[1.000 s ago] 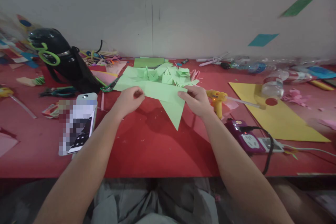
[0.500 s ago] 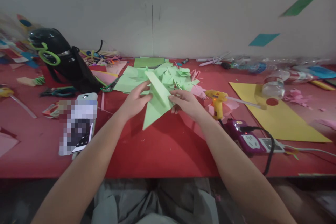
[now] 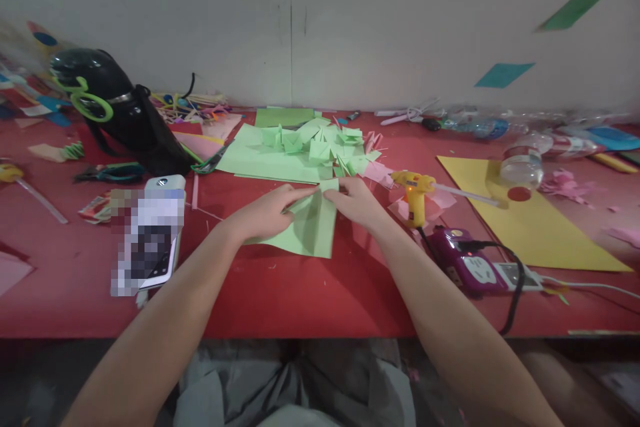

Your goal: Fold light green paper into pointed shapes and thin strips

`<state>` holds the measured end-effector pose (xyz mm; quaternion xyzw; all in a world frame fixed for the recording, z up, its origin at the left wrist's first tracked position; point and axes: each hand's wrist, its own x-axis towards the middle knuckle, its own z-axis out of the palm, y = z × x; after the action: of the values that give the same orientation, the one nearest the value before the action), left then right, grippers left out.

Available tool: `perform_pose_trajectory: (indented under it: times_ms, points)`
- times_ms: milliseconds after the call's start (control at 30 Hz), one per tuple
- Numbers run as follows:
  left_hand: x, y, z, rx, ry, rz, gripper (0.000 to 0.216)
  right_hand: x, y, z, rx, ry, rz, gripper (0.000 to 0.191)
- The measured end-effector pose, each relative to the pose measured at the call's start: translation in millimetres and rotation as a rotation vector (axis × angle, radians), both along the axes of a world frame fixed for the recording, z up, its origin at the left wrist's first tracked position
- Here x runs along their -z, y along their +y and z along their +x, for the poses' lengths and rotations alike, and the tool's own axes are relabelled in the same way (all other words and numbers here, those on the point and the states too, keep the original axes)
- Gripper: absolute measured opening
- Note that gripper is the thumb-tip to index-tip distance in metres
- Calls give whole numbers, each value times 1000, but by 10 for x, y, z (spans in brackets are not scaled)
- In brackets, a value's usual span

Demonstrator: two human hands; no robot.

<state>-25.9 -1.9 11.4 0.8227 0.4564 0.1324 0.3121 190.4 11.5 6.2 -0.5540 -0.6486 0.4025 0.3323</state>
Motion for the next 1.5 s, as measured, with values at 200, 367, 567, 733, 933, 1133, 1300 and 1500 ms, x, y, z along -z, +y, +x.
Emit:
perform_pose_trajectory:
  times_ms: [200,367,567,733,933,1133,1300,1500]
  points:
    - [-44,17,-14,-33,9,-90,41,69,90,81,-34,-160,108,19]
    - [-29,15,40,-68,58,92,36,116,116,68,-73,-163,136,20]
    - [47,-4,107,24,193,217,53,168,110,70,5,-245,166,26]
    - [64,5,162,31,277,246,56,171,126,148,59,-329,169,14]
    - [72,7,194,29,339,268,58,207,150,168,35,-366,170,4]
    - [64,14,220,32,388,275,56,186,134,153,33,-421,152,5]
    - [65,9,228,29,374,265,54,174,126,150,39,-424,154,6]
    - [95,10,208,-31,214,229,54,191,152,149,2,-188,151,15]
